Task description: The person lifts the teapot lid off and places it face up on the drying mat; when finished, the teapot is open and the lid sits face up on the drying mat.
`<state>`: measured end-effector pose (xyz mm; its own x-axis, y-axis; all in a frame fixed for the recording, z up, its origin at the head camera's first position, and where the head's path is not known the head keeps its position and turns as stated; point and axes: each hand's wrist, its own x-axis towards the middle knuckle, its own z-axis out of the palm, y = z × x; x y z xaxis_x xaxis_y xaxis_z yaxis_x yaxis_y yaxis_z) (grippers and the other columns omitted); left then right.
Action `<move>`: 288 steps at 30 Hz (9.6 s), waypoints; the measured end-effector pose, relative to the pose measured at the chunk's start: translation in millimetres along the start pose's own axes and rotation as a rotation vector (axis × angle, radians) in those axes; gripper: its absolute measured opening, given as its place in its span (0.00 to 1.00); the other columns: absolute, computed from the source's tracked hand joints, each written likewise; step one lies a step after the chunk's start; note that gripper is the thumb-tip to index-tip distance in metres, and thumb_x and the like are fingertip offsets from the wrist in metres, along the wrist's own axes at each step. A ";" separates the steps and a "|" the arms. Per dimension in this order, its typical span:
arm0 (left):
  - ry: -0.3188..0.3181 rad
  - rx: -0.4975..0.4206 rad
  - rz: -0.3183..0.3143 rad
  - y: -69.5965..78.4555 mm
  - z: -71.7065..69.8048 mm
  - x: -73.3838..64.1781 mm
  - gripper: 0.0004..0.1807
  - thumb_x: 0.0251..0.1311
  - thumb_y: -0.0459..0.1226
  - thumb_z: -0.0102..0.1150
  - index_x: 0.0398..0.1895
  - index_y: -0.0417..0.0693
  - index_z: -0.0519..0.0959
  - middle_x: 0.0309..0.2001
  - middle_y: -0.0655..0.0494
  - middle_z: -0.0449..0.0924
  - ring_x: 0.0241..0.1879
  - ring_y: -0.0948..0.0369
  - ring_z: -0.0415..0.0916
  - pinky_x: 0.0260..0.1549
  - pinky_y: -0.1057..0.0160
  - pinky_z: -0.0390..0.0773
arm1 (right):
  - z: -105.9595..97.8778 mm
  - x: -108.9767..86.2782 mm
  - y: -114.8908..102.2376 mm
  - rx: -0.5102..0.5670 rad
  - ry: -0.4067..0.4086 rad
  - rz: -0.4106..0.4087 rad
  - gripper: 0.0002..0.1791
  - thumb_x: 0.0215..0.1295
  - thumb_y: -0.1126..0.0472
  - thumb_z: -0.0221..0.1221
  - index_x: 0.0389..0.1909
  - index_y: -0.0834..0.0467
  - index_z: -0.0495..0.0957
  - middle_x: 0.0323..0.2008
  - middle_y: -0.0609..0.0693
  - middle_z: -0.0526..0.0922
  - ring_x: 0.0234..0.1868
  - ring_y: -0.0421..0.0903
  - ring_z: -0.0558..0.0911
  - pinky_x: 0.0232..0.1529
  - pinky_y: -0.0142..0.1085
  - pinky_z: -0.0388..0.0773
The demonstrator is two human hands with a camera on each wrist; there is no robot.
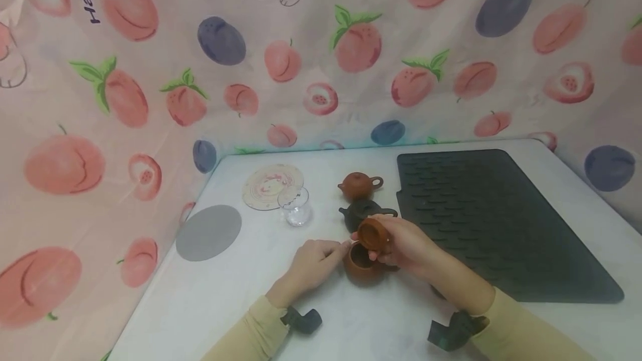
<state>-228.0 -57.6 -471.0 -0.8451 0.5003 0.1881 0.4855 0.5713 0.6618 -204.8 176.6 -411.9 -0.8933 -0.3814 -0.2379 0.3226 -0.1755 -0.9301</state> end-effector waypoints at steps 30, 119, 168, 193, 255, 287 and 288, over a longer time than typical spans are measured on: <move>0.035 0.031 0.047 -1.2 2.2 -0.2 0.29 0.79 0.57 0.41 0.15 0.62 0.67 0.14 0.71 0.60 0.19 0.69 0.62 0.19 0.68 0.62 | 1.4 -4.5 -8.4 -0.381 0.123 -0.086 0.27 0.63 0.54 0.72 0.55 0.62 0.74 0.37 0.55 0.78 0.33 0.49 0.75 0.32 0.38 0.76; 0.014 0.042 0.026 2.5 -0.8 1.0 0.29 0.80 0.55 0.40 0.15 0.59 0.70 0.14 0.70 0.63 0.19 0.68 0.64 0.21 0.67 0.64 | -14.7 -7.3 -18.0 -0.675 0.236 -0.243 0.33 0.54 0.70 0.70 0.60 0.56 0.67 0.57 0.59 0.76 0.56 0.56 0.78 0.55 0.49 0.76; 0.029 0.027 0.023 0.5 -0.5 0.7 0.30 0.79 0.56 0.42 0.15 0.60 0.72 0.14 0.71 0.65 0.20 0.67 0.67 0.21 0.67 0.66 | -50.4 -12.7 -45.8 -0.781 0.261 -0.254 0.34 0.59 0.65 0.72 0.65 0.57 0.69 0.57 0.60 0.76 0.56 0.58 0.76 0.49 0.45 0.80; 0.018 0.016 0.030 1.3 -0.3 1.2 0.30 0.79 0.57 0.41 0.16 0.60 0.71 0.15 0.70 0.65 0.20 0.67 0.66 0.21 0.67 0.65 | -74.0 -20.8 -59.3 -1.009 0.269 -0.295 0.34 0.60 0.59 0.74 0.65 0.58 0.71 0.54 0.59 0.79 0.53 0.57 0.79 0.51 0.53 0.77; 0.002 0.012 -0.003 2.6 -0.8 0.4 0.30 0.79 0.58 0.41 0.16 0.59 0.73 0.15 0.69 0.66 0.20 0.67 0.66 0.22 0.66 0.65 | -144.4 -36.7 -73.0 -1.376 0.340 -0.190 0.32 0.53 0.48 0.78 0.48 0.66 0.77 0.38 0.56 0.80 0.41 0.54 0.77 0.42 0.52 0.74; -0.015 0.025 -0.006 1.7 -3.0 0.4 0.30 0.79 0.57 0.41 0.16 0.60 0.72 0.14 0.69 0.65 0.20 0.67 0.65 0.22 0.67 0.64 | -212.3 -63.9 -73.6 -1.352 0.419 -0.026 0.43 0.54 0.36 0.74 0.54 0.67 0.75 0.47 0.65 0.83 0.49 0.63 0.80 0.44 0.55 0.76; -0.015 0.026 -0.005 1.2 -2.6 0.4 0.30 0.79 0.57 0.40 0.16 0.60 0.72 0.14 0.69 0.65 0.20 0.67 0.65 0.22 0.67 0.64 | -214.5 -64.5 -73.6 -1.352 0.419 -0.022 0.43 0.55 0.36 0.73 0.54 0.68 0.75 0.48 0.66 0.82 0.49 0.64 0.80 0.44 0.55 0.76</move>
<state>-228.3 -58.4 -468.2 -0.8443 0.5071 0.1733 0.4869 0.5908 0.6433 -238.1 408.7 -388.1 -0.9966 -0.0548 -0.0620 -0.0234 0.9052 -0.4243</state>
